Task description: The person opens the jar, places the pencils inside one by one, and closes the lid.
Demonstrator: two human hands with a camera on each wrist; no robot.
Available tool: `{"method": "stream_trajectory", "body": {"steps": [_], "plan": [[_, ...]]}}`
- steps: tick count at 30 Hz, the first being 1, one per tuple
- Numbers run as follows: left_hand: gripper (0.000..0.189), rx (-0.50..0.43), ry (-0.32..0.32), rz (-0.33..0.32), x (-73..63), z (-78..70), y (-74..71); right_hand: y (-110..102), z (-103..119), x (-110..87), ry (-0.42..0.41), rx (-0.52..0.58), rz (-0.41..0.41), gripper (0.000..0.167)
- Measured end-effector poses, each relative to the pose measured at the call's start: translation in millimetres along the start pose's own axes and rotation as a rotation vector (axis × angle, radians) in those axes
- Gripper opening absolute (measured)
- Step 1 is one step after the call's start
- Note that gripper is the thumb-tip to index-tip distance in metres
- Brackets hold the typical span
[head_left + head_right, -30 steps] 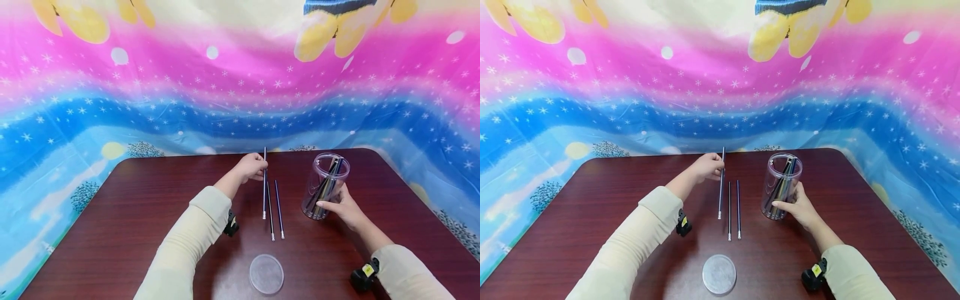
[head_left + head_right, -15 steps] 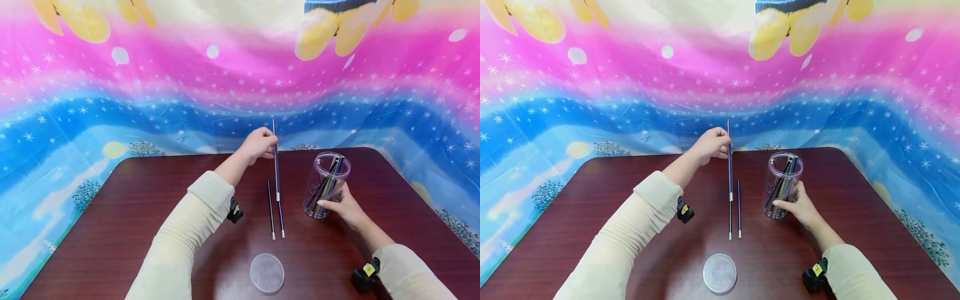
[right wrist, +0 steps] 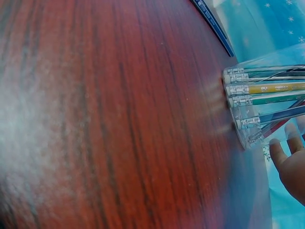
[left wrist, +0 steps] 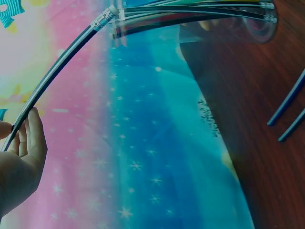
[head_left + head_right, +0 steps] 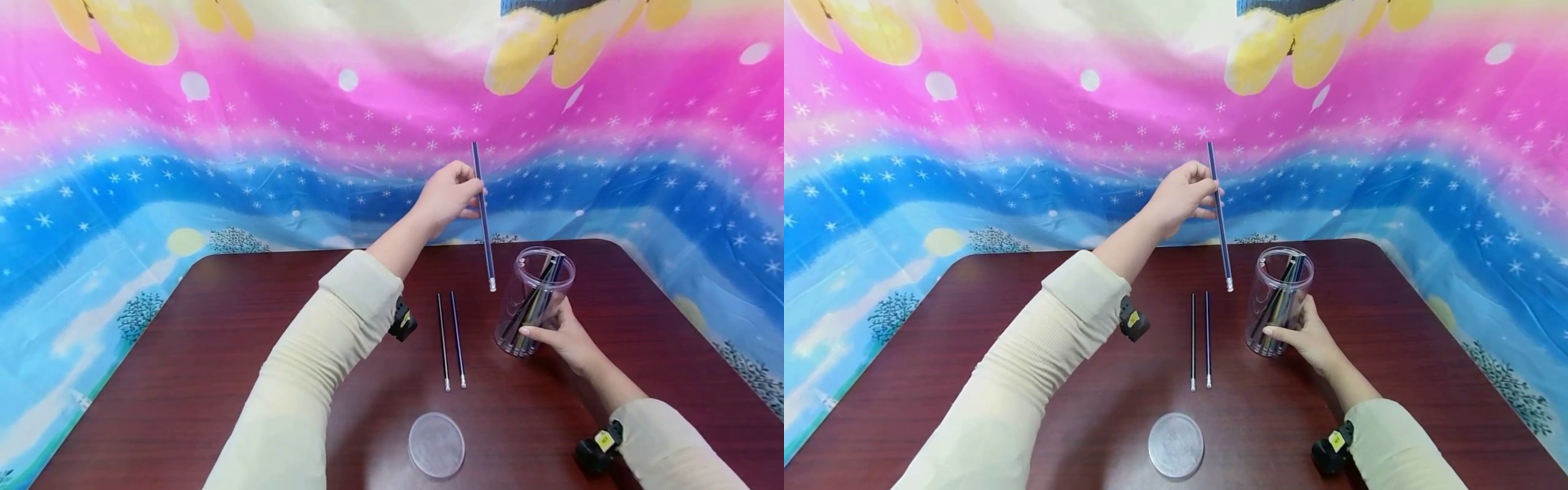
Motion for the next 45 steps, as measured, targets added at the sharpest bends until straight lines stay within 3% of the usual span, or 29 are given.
{"method": "stream_trajectory", "body": {"steps": [5, 13, 22, 30, 36, 45], "plan": [[0.008, -0.027, 0.014, -0.02, 0.7, -16.5, 6.7, 0.5, 1.5, 0.4, -0.007, 0.013, -0.002, 0.063], [0.008, -0.046, 0.061, -0.087, -12.5, -39.7, 16.0, -2.1, -2.2, -1.0, 0.036, -0.063, -0.01, 0.069], [0.015, -0.077, 0.154, -0.033, 0.8, -29.4, 31.5, -1.6, -2.0, -2.5, 0.023, -0.066, 0.002, 0.068], [0.014, -0.037, 0.202, 0.035, -6.4, -28.1, 41.7, -1.9, -3.1, -2.5, 0.033, -0.078, -0.005, 0.068], [0.015, 0.024, 0.236, 0.051, -0.6, -16.6, 50.4, -2.3, -4.7, -2.6, 0.034, -0.071, -0.012, 0.066], [0.016, 0.212, 0.291, 0.11, -4.1, -4.9, 59.7, -1.2, -6.1, -1.8, 0.023, -0.034, -0.01, 0.065]]}}
Point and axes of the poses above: each hand's wrist, its own x-axis towards the middle knuckle, its own y-axis out of the palm, z = x × y, the point moved 4 cm from there along x, towards the middle knuckle, and after that the axes turned 10 degrees about -z, right-handed, at the moved point
